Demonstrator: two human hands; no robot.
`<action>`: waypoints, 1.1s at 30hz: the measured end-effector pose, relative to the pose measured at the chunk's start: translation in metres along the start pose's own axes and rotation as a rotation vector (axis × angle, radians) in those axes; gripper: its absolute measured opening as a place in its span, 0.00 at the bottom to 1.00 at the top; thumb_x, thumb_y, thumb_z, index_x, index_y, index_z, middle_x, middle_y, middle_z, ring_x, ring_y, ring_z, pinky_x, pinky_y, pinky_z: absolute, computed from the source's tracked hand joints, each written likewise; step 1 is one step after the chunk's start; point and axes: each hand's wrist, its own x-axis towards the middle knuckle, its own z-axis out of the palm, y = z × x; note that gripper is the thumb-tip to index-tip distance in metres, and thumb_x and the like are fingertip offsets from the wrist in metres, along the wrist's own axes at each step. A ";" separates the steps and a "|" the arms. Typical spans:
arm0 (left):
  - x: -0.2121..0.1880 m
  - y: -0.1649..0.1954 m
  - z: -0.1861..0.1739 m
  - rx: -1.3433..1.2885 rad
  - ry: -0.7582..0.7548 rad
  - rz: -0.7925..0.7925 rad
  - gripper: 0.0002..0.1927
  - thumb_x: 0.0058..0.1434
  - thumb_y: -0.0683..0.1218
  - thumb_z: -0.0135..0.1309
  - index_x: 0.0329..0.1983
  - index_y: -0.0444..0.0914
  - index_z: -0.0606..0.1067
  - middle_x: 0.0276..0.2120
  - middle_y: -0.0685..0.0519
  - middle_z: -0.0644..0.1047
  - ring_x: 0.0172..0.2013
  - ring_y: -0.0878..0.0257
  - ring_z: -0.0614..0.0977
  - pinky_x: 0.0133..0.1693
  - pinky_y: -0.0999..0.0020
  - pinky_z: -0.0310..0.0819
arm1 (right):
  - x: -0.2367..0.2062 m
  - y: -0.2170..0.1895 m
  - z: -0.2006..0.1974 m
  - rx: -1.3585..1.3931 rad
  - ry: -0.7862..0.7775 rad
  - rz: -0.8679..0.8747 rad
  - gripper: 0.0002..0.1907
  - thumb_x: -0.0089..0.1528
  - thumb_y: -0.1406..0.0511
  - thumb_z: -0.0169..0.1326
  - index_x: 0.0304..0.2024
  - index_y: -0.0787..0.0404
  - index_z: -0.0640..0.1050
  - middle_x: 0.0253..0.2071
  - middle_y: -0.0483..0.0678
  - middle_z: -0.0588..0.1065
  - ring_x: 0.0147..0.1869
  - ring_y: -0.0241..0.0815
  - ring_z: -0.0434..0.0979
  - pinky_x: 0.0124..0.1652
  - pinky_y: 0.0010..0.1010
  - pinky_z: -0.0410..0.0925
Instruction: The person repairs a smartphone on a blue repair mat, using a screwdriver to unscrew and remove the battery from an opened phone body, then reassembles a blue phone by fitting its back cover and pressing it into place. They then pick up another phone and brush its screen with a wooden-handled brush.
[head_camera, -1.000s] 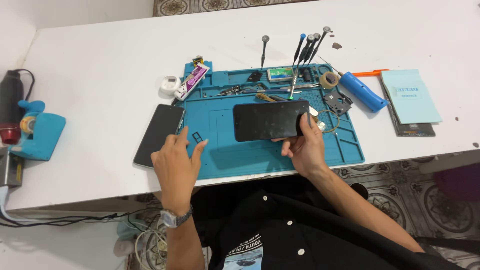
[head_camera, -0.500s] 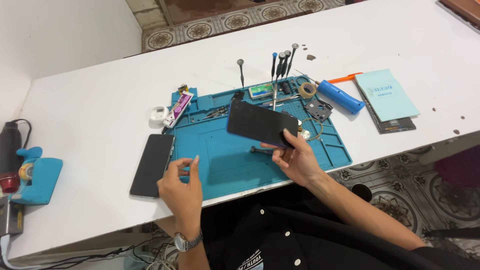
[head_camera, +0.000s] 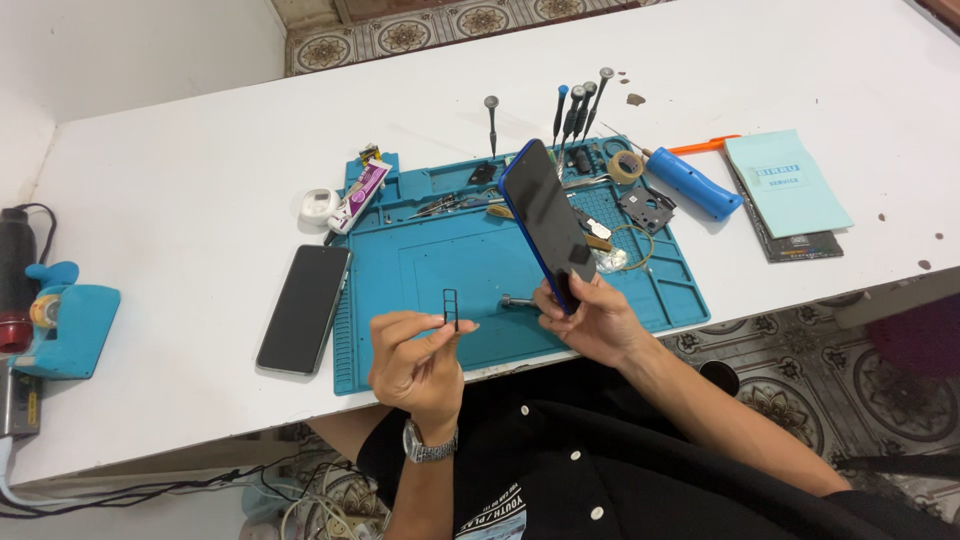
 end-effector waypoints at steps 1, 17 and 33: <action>-0.001 0.001 -0.001 -0.020 0.011 -0.055 0.10 0.56 0.35 0.68 0.35 0.37 0.78 0.36 0.53 0.78 0.38 0.65 0.79 0.32 0.74 0.78 | 0.000 0.000 0.001 -0.012 0.009 0.009 0.11 0.68 0.59 0.59 0.43 0.60 0.76 0.33 0.44 0.72 0.40 0.37 0.71 0.35 0.26 0.63; 0.004 0.016 0.033 -0.494 0.175 -0.675 0.08 0.71 0.40 0.53 0.36 0.37 0.68 0.36 0.44 0.84 0.38 0.61 0.86 0.46 0.66 0.80 | 0.000 0.000 0.009 -0.012 -0.084 0.095 0.12 0.67 0.62 0.63 0.46 0.60 0.75 0.37 0.51 0.77 0.34 0.41 0.72 0.38 0.33 0.62; 0.018 0.024 0.048 -0.649 0.323 -0.736 0.09 0.72 0.45 0.53 0.37 0.39 0.69 0.34 0.43 0.84 0.39 0.57 0.86 0.46 0.64 0.74 | 0.002 0.003 0.014 -0.236 0.109 0.069 0.25 0.58 0.66 0.66 0.55 0.61 0.72 0.43 0.50 0.78 0.45 0.41 0.81 0.34 0.32 0.70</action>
